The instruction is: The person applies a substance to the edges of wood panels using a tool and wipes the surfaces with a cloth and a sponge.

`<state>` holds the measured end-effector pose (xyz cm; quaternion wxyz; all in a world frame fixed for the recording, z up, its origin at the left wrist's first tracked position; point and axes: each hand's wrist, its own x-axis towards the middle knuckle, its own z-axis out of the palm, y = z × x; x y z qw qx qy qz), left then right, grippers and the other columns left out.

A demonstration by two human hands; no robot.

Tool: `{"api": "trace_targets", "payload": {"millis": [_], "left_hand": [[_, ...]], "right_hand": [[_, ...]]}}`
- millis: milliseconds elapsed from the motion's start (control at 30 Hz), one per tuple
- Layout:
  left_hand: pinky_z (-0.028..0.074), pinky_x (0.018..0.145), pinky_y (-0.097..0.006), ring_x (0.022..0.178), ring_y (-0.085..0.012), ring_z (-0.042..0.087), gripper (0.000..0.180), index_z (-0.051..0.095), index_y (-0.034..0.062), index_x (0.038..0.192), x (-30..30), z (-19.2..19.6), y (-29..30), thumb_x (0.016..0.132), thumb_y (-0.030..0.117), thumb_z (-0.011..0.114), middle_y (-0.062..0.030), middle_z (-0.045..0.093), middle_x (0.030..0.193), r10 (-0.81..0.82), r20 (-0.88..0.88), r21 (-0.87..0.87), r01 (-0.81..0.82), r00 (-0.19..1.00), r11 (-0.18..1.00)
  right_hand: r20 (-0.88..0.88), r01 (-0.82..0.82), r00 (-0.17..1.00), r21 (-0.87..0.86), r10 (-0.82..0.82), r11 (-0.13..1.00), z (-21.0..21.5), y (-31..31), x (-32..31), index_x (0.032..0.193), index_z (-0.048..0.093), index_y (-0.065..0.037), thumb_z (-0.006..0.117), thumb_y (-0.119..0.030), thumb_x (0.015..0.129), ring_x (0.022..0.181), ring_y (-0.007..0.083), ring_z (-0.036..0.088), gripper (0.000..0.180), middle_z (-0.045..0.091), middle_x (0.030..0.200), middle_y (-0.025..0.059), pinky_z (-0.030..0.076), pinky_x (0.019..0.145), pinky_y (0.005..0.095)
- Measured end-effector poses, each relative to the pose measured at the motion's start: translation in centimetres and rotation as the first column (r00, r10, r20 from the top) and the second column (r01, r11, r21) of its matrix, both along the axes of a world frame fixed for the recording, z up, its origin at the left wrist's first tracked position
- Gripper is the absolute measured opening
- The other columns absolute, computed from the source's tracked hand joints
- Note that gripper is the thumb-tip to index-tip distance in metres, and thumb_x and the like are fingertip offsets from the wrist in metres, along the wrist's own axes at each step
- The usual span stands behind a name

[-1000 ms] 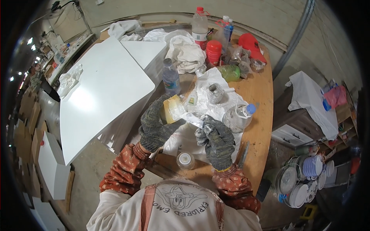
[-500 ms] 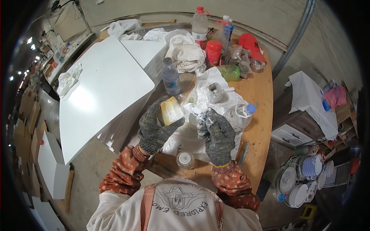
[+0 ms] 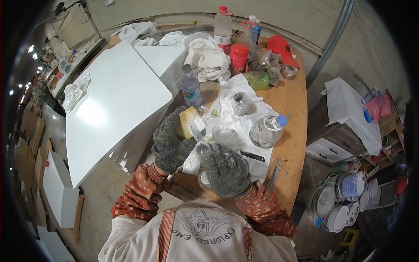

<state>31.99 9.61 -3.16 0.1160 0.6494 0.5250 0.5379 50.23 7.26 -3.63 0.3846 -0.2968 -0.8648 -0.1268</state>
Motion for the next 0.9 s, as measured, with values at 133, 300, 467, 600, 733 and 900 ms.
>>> {"api": "trace_targets", "payload": {"millis": [133, 300, 467, 600, 733, 900], "left_hand": [[0.05, 0.086, -0.036, 0.098, -0.0216, 0.062, 0.063, 0.05, 0.0009, 0.122, 0.2, 0.9, -0.2, 0.069, 0.017, 0.081, -0.0143, 0.063, 0.11, 0.087, -0.181, 0.023, -0.084, 0.98, 0.996], [0.05, 0.085, -0.035, 0.097, -0.0242, 0.062, 0.062, 0.052, 0.0018, 0.12, 0.0, 0.2, -0.1, 0.067, 0.017, 0.081, -0.0147, 0.062, 0.109, -0.006, -0.068, 0.047, 0.009, 0.998, 0.999], [0.048, 0.09, -0.036, 0.106, -0.0216, 0.058, 0.068, 0.048, 0.0016, 0.126, -0.2, 0.9, -0.6, 0.068, 0.011, 0.081, -0.0143, 0.057, 0.12, -0.079, -0.088, 0.03, 0.081, 0.993, 0.996], [0.049, 0.089, -0.034, 0.105, -0.0186, 0.057, 0.068, 0.046, 0.002, 0.127, -0.5, 0.1, -0.3, 0.069, 0.008, 0.08, -0.0128, 0.057, 0.119, -0.095, -0.009, -0.018, 0.095, 0.995, 0.995], [0.05, 0.087, -0.032, 0.103, -0.0165, 0.057, 0.063, 0.047, 0.0019, 0.126, -0.1, 0.6, -0.5, 0.072, 0.006, 0.078, -0.0117, 0.059, 0.115, -0.115, 0.179, -0.103, 0.135, 0.977, 0.986], [0.05, 0.087, -0.031, 0.102, -0.0172, 0.058, 0.06, 0.049, 0.001, 0.125, 0.4, 1.6, -0.4, 0.071, 0.003, 0.077, -0.0107, 0.06, 0.114, -0.047, 0.052, -0.154, 0.055, 0.998, 0.986]], "right_hand": [[-0.078, -0.049, 0.996, 0.002, 0.049, 0.999, 0.7, -0.3, 0.6, 0.122, 0.053, 0.0, 0.055, -0.015, 0.08, 0.091, 0.0257, 0.059, 0.044, 0.059, 0.111, 0.0141, 0.051, 0.07, 0.0362], [-0.356, -0.3, 0.924, -0.447, 0.14, 0.842, 1.8, 0.3, 0.9, 0.119, 0.055, 0.001, 0.054, -0.009, 0.085, 0.083, 0.0186, 0.061, 0.035, 0.063, 0.104, 0.0109, 0.05, 0.069, 0.0305], [-0.82, -0.787, 0.478, -0.559, -0.314, 0.26, 0.1, 1.8, 0.3, 0.117, 0.057, 0.003, 0.053, -0.012, 0.092, 0.067, 0.0082, 0.057, 0.029, 0.063, 0.08, 0.0038, 0.047, 0.058, 0.0218], [-0.798, -0.695, 0.56, -0.599, -0.222, 0.398, -0.2, 2.9, 1.4, 0.117, 0.056, 0.003, 0.052, -0.012, 0.092, 0.064, 0.0094, 0.056, 0.029, 0.062, 0.077, 0.0043, 0.047, 0.056, 0.0224], [-0.857, -0.832, 0.347, -0.469, -0.382, 0.296, -0.2, 3.0, 1.8, 0.118, 0.055, 0.003, 0.053, -0.015, 0.093, 0.069, 0.0112, 0.058, 0.031, 0.063, 0.081, 0.0054, 0.048, 0.059, 0.0224], [-0.237, -0.096, 0.971, -0.287, 0.027, 0.953, 1.0, 2.7, 2.4, 0.123, 0.054, -0.003, 0.061, -0.01, 0.083, 0.079, 0.0189, 0.059, 0.041, 0.06, 0.104, 0.0106, 0.049, 0.067, 0.0315]]}}
